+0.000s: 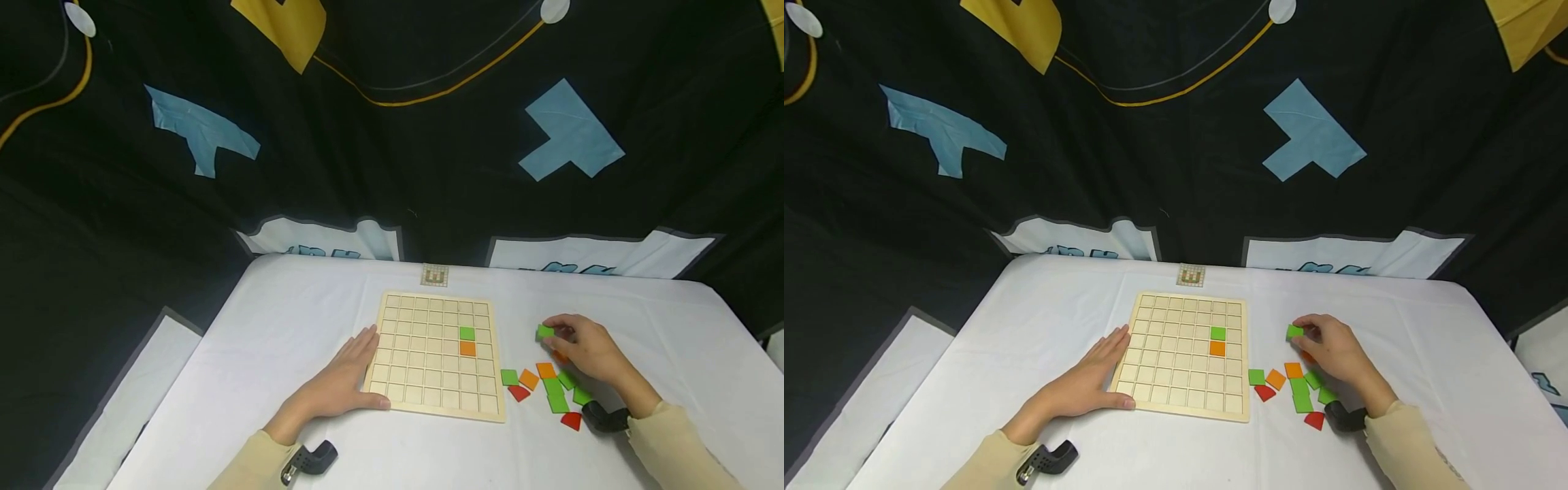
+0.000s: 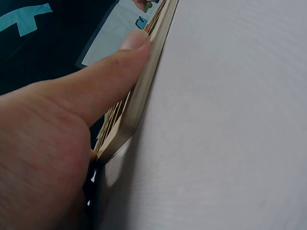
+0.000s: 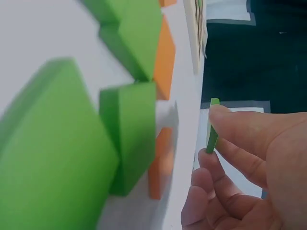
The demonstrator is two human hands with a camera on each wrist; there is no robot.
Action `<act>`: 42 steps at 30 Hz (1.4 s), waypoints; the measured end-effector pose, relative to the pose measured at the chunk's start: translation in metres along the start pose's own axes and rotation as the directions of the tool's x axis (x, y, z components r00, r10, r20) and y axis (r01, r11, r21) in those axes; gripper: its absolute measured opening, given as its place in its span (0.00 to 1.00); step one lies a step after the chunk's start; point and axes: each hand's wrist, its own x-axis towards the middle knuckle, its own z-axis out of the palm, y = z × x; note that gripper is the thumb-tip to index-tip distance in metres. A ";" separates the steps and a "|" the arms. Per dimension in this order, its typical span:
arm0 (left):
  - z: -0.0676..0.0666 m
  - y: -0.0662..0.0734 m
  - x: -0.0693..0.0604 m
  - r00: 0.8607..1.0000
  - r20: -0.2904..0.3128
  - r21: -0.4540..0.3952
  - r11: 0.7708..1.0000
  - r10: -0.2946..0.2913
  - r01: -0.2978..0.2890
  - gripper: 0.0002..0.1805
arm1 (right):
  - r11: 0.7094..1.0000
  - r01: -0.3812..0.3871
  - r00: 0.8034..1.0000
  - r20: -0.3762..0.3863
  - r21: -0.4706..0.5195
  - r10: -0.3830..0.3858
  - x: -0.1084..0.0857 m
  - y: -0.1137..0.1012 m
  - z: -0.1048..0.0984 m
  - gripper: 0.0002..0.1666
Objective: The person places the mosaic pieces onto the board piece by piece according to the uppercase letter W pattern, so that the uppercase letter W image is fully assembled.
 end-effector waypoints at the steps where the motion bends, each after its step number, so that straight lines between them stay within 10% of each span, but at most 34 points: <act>1: 0.000 0.000 0.000 1.000 -0.001 -0.001 1.000 0.002 -0.002 0.67 | 1.000 0.002 1.000 -0.006 0.003 -0.002 -0.001 -0.002 0.000 0.19; 42: 0.002 -0.001 0.001 1.000 -0.006 0.003 1.000 0.001 -0.001 0.68 | 0.981 0.156 0.984 -0.107 0.114 -0.144 -0.016 -0.051 0.020 0.17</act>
